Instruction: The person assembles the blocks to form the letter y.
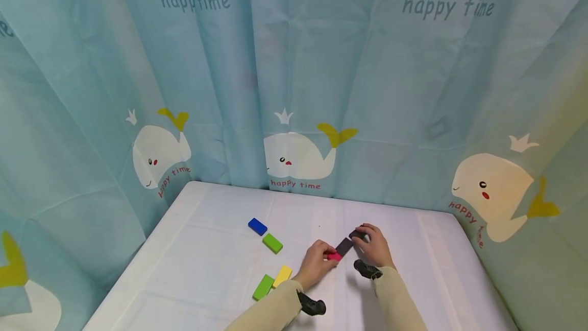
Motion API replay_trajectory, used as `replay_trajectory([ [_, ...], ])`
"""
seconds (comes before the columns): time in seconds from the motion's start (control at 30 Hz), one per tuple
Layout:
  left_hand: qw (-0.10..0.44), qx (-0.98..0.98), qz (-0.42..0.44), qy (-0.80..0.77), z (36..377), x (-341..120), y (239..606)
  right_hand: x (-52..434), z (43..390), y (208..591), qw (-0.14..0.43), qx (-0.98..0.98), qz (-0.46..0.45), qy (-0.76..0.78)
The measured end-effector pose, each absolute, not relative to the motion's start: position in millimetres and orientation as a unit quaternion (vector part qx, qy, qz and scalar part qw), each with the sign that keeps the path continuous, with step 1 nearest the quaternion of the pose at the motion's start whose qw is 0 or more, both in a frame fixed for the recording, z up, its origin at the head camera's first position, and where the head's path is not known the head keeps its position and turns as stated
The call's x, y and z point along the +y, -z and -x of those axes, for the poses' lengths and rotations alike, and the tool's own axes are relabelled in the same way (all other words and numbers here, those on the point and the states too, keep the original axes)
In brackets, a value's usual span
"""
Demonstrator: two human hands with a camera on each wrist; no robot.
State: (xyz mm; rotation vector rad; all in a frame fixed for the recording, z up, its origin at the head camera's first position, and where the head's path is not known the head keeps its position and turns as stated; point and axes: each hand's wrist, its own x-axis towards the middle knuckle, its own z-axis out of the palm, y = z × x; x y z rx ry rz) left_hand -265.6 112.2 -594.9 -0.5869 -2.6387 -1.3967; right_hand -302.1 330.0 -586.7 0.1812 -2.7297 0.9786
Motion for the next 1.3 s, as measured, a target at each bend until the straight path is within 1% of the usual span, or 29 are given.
replay_trajectory([
  [0.23, 0.047, -0.863, 0.191, 0.466, 268.6, 113.2, 597.5, 327.6, 305.3, 587.6, 0.119, -0.933, -0.065, -0.332],
  [0.57, 0.039, -0.859, 0.185, 0.476, 268.6, 113.9, 596.3, 325.8, 302.9, 581.6, 0.100, -0.933, -0.053, -0.341],
  [0.77, 0.046, -0.860, 0.184, 0.473, 268.0, 113.5, 596.6, 325.4, 302.4, 581.1, 0.104, -0.933, -0.056, -0.340],
  [1.03, 0.043, -0.862, 0.186, 0.470, 268.6, 113.1, 596.6, 326.1, 302.7, 582.9, 0.092, -0.932, -0.053, -0.348],
  [1.3, 0.053, -0.862, 0.192, 0.466, 267.0, 113.4, 596.9, 326.2, 300.7, 584.1, 0.081, -0.931, -0.057, -0.352],
])
